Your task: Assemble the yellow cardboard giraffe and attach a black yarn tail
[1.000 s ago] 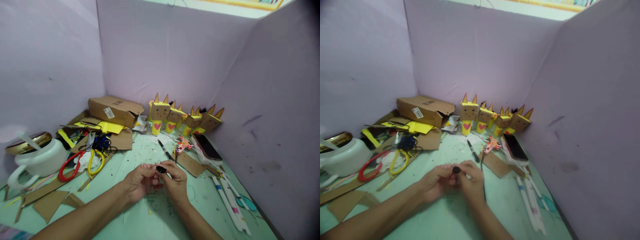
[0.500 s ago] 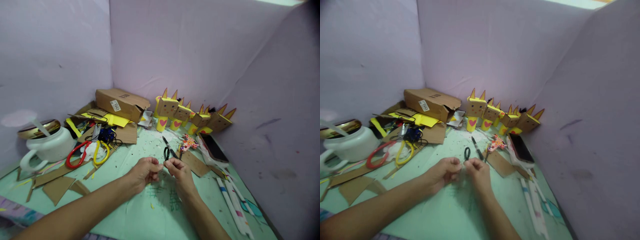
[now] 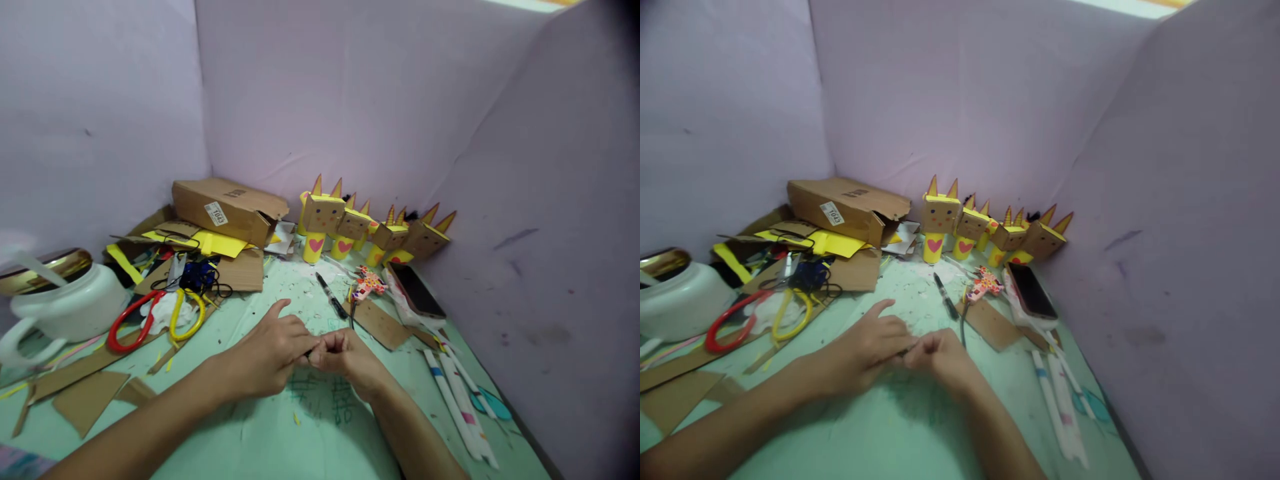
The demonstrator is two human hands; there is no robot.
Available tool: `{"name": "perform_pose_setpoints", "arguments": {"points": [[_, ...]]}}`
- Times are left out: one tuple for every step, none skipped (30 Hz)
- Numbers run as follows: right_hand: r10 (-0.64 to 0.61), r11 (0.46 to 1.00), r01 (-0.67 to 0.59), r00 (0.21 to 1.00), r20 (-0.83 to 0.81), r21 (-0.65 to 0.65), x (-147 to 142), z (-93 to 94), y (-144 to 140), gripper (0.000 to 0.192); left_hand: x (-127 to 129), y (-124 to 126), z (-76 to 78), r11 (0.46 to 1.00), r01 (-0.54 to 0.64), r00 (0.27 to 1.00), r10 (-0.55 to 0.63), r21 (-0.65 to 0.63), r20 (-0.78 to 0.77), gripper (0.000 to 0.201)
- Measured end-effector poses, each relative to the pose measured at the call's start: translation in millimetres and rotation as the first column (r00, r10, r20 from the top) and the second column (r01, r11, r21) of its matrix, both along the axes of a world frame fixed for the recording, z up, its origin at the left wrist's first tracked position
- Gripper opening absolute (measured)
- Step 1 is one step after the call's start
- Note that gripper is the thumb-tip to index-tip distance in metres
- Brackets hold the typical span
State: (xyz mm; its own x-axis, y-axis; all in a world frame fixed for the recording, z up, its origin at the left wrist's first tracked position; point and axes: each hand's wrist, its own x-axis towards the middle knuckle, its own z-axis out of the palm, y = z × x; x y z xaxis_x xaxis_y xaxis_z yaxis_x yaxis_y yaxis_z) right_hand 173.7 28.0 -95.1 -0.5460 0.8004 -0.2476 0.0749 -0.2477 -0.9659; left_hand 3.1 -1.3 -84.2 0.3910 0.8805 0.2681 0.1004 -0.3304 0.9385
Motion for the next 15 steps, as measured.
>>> {"name": "perform_pose_setpoints", "arguments": {"points": [[0.000, 1.000, 0.000, 1.000, 0.002, -0.006, 0.4, 0.4, 0.0, 0.014, -0.2, 0.4, -0.3, 0.999, -0.014, 0.999, 0.016, -0.033, 0.047, 0.022], [-0.004, 1.000, 0.004, 1.000, 0.003, -0.012, 0.8, 0.6, 0.1, 0.014, -0.5, 0.8, 0.0, 0.998, -0.027, 0.996, 0.032, -0.060, 0.083, 0.020], [-0.012, 1.000, 0.012, 1.000, 0.004, -0.018, 1.1, 0.5, 0.2, 0.014, -0.7, 1.0, 0.7, 0.997, -0.035, 0.994, 0.043, -0.075, 0.102, 0.020], [-0.021, 0.999, 0.021, 1.000, 0.004, -0.024, 1.3, 0.2, 0.3, 0.013, -0.8, 1.2, 1.7, 0.997, -0.039, 0.994, 0.046, -0.074, 0.102, 0.020], [-0.031, 0.999, 0.031, 1.000, 0.004, -0.027, 1.5, -0.2, 0.4, 0.011, -0.7, 1.3, 2.6, 0.998, -0.037, 0.996, 0.042, -0.054, 0.082, 0.021], [-0.040, 0.999, 0.040, 0.999, 0.002, -0.028, 1.5, -0.6, 0.5, 0.009, -0.4, 1.2, 3.2, 0.999, -0.037, 0.998, 0.038, -0.021, 0.048, 0.022], [-0.050, 0.998, 0.050, 0.999, 0.000, -0.027, 1.4, -1.0, 0.4, 0.008, 0.2, 1.0, 3.4, 0.999, -0.040, 0.999, 0.040, 0.018, 0.011, 0.023], [-0.059, 0.998, 0.059, 0.998, -0.004, -0.022, 1.2, -1.2, 0.4, 0.007, 1.0, 0.8, 3.1, 0.997, -0.047, 0.999, 0.048, 0.056, -0.022, 0.025], [-0.069, 0.998, 0.068, 0.998, -0.008, -0.016, 0.9, -1.4, 0.3, 0.008, 1.9, 0.5, 2.3, 0.994, -0.059, 0.997, 0.063, 0.088, -0.048, 0.026], [-0.079, 0.997, 0.079, 0.997, -0.011, -0.009, 0.7, -1.5, 0.3, 0.009, 2.9, 0.3, 1.2, 0.990, -0.076, 0.994, 0.084, 0.115, -0.066, 0.026], [-0.090, 0.996, 0.090, 0.996, -0.014, -0.002, 0.5, -1.7, 0.3, 0.010, 4.1, 0.2, -0.1, 0.985, -0.100, 0.990, 0.112, 0.140, -0.081, 0.026], [-0.100, 0.995, 0.100, 0.995, -0.018, 0.004, 0.4, -1.9, 0.5, 0.012, 5.3, 0.2, -1.3, 0.977, -0.134, 0.984, 0.151, 0.164, -0.094, 0.025], [-0.107, 0.994, 0.108, 0.994, -0.025, 0.006, 0.5, -2.4, 1.0, 0.015, 6.6, 0.4, -2.4, 0.968, -0.174, 0.975, 0.196, 0.183, -0.109, 0.024], [-0.114, 0.993, 0.115, 0.993, -0.036, 0.007, 0.8, -3.0, 1.7, 0.018, 7.9, 0.8, -2.9, 0.955, -0.224, 0.961, 0.249, 0.193, -0.116, 0.022], [-0.120, 0.993, 0.121, 0.992, -0.050, 0.008, 1.3, -3.8, 2.6, 0.022, 9.1, 1.3, -2.9, 0.941, -0.280, 0.945, 0.305, 0.191, -0.118, 0.021]]}}
